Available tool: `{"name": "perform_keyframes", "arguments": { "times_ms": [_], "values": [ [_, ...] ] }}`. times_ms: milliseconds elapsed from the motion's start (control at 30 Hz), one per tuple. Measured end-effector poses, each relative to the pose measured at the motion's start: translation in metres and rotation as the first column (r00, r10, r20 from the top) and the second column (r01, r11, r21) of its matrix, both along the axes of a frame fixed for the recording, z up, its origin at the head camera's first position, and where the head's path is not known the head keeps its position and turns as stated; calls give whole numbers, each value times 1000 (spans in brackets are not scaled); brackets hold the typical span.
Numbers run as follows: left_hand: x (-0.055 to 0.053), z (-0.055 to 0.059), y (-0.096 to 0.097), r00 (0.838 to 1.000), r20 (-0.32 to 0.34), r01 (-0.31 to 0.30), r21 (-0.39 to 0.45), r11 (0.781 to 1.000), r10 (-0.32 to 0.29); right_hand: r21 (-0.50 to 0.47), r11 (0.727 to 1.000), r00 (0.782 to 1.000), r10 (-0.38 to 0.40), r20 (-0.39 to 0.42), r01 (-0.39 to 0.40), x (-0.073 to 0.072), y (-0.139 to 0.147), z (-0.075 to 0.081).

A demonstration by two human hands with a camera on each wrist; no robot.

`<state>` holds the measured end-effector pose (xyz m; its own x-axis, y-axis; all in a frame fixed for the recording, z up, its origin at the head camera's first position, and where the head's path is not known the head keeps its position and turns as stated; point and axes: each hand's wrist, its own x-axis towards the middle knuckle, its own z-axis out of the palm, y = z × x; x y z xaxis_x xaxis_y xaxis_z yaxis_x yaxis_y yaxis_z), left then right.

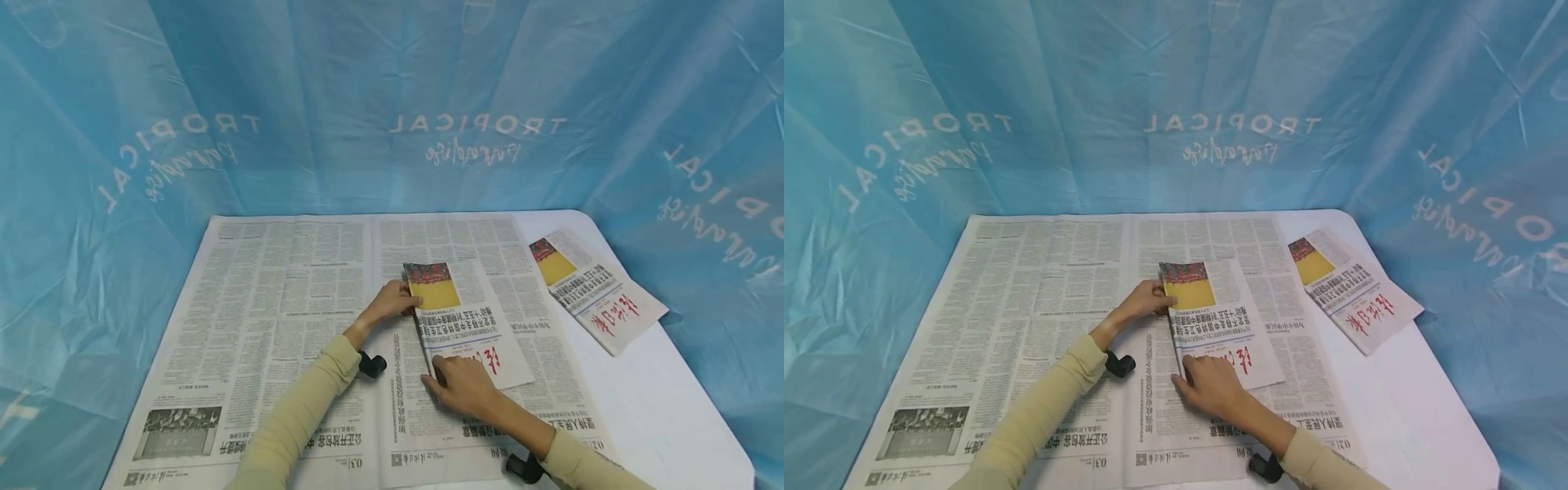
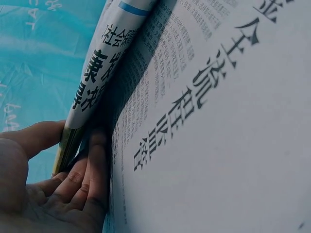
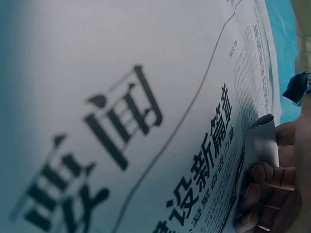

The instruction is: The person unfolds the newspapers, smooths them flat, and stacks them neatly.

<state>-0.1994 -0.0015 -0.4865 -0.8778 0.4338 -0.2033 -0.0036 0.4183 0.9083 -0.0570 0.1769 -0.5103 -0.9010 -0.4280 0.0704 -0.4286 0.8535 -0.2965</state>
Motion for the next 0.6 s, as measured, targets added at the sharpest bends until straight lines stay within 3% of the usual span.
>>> {"name": "perform_keyframes", "arguments": {
  "times_ms": [367,600],
  "values": [
    [-1,-1,-6,1000,10,-22,-9,1000,22,-53,998,999,43,-23,-44,-3,3,5],
    [-1,0,0,1000,12,-16,17,1000,15,-85,996,997,-25,-69,19,-10,21,7]
  ]
}}
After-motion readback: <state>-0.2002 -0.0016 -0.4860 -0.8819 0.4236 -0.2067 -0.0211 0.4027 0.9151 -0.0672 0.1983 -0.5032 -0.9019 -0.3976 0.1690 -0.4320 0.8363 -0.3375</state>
